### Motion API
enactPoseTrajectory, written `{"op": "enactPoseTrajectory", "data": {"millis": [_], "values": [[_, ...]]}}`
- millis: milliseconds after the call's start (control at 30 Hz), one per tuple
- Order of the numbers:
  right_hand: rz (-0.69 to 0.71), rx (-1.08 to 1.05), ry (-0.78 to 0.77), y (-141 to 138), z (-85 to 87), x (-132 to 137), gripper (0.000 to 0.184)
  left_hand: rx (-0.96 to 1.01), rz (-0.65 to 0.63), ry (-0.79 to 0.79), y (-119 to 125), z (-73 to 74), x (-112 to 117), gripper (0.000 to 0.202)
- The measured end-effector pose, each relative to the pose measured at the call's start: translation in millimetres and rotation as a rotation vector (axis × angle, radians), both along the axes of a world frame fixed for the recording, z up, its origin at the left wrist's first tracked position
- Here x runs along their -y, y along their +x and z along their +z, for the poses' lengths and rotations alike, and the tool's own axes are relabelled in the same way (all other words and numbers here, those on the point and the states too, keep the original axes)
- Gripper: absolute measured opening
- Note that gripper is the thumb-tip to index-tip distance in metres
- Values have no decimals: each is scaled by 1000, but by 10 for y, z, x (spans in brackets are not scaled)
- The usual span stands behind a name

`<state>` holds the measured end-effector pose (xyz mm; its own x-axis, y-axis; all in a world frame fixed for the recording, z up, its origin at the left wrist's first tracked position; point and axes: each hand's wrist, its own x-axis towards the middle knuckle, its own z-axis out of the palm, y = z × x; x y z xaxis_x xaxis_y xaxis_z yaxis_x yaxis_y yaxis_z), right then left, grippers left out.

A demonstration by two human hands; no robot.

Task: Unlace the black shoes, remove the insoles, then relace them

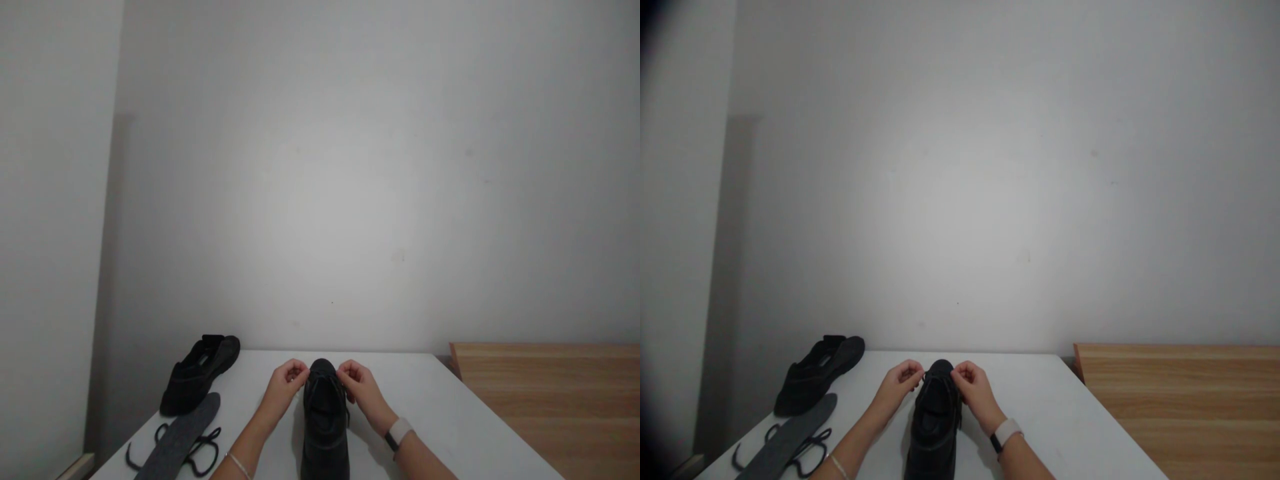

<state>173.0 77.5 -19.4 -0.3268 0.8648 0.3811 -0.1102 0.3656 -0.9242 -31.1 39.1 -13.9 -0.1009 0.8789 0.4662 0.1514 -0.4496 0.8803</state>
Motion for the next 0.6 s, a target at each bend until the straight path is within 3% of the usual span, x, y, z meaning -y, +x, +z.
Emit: {"op": "enactPoseTrajectory", "data": {"millis": [600], "values": [[28,44,-9,28,-44,-44,48,-50,-36,-4,7,-13,10,33]]}}
